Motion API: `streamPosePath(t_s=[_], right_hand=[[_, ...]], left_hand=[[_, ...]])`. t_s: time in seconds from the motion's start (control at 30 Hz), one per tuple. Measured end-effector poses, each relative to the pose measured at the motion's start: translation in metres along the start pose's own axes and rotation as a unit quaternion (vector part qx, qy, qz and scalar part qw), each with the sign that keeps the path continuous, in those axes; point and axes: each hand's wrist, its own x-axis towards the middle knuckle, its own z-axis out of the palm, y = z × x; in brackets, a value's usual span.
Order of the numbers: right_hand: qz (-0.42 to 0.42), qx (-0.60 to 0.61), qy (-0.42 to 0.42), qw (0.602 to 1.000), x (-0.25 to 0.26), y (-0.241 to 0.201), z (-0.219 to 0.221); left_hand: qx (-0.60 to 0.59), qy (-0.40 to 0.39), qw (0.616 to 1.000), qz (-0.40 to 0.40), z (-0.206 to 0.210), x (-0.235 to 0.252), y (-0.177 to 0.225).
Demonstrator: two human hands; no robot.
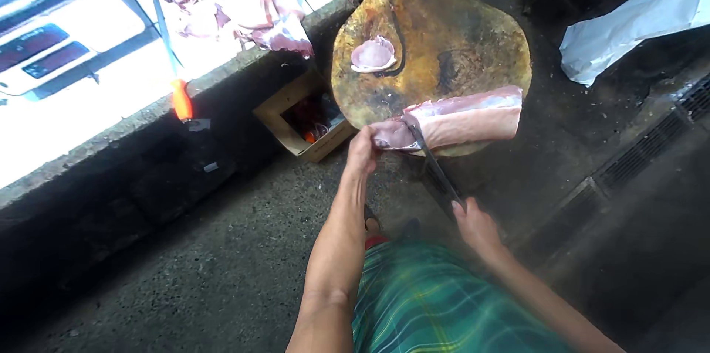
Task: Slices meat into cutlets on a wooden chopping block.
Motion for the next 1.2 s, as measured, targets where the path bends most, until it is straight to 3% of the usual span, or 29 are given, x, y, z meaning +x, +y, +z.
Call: streamPosePath(t_s=[0.17,0.27,0.37,0.5,0.63,0.7,0.77,0.83,0.93,1.0,1.03,1.07,1.1,1.13,1.17,1.2], right_hand=[[-0.058,0.072,0.038,0.995,-0.021,0.015,-0.010],[-0.111,0.113,0.096,0.983,-0.021,-0.015,-0.028],[-0.143,0.130,0.126,0.973,0.010,-0.054,-0.039],[-0.117,0.093,0.106,0.983,0.045,-0.076,-0.027],[-0.051,0.047,0.043,0.997,0.044,-0.081,-0.029],[-0.059,0.065,0.039,0.995,0.033,-0.086,-0.042],[-0.103,0.087,0.089,0.987,0.022,-0.090,-0.057],[-0.203,0.120,0.207,0.949,0.012,-0.099,-0.074],[-0.365,0.192,0.372,0.831,0.005,-0.130,-0.110],[-0.434,0.269,0.391,0.766,0.009,-0.151,-0.130],[-0.444,0.294,0.389,0.752,0.015,-0.154,-0.128],[-0.428,0.293,0.380,0.766,0.025,-0.149,-0.115],[-0.377,0.256,0.358,0.815,0.035,-0.136,-0.092],[-0.291,0.186,0.301,0.889,0.043,-0.120,-0.067],[-0.181,0.116,0.191,0.958,0.047,-0.108,-0.052],[-0.094,0.067,0.093,0.989,0.049,-0.100,-0.046]], left_hand=[[0.040,0.027,0.998,-0.042,-0.012,0.013,-0.001],[0.086,-0.003,0.995,-0.045,-0.013,0.018,-0.003],[0.157,-0.007,0.987,-0.033,-0.012,0.021,-0.002],[0.203,0.027,0.978,-0.040,-0.011,0.020,0.002],[0.245,0.045,0.968,-0.008,-0.011,0.016,0.003],[0.277,0.047,0.960,0.006,-0.014,0.016,0.002],[0.305,0.047,0.951,0.006,-0.015,0.020,0.001],[0.302,0.047,0.952,0.005,-0.013,0.019,0.001],[0.277,0.054,0.959,0.006,-0.010,0.015,0.002],[0.269,0.050,0.962,0.010,-0.011,0.016,0.002],[0.265,0.048,0.963,0.011,-0.011,0.017,0.001],[0.263,0.050,0.963,0.011,-0.011,0.017,0.000],[0.266,0.053,0.962,0.012,-0.012,0.016,-0.001],[0.274,0.053,0.960,0.014,-0.014,0.015,-0.001],[0.285,0.055,0.957,0.016,-0.015,0.016,-0.001],[0.291,0.057,0.955,0.020,-0.015,0.014,-0.004]])
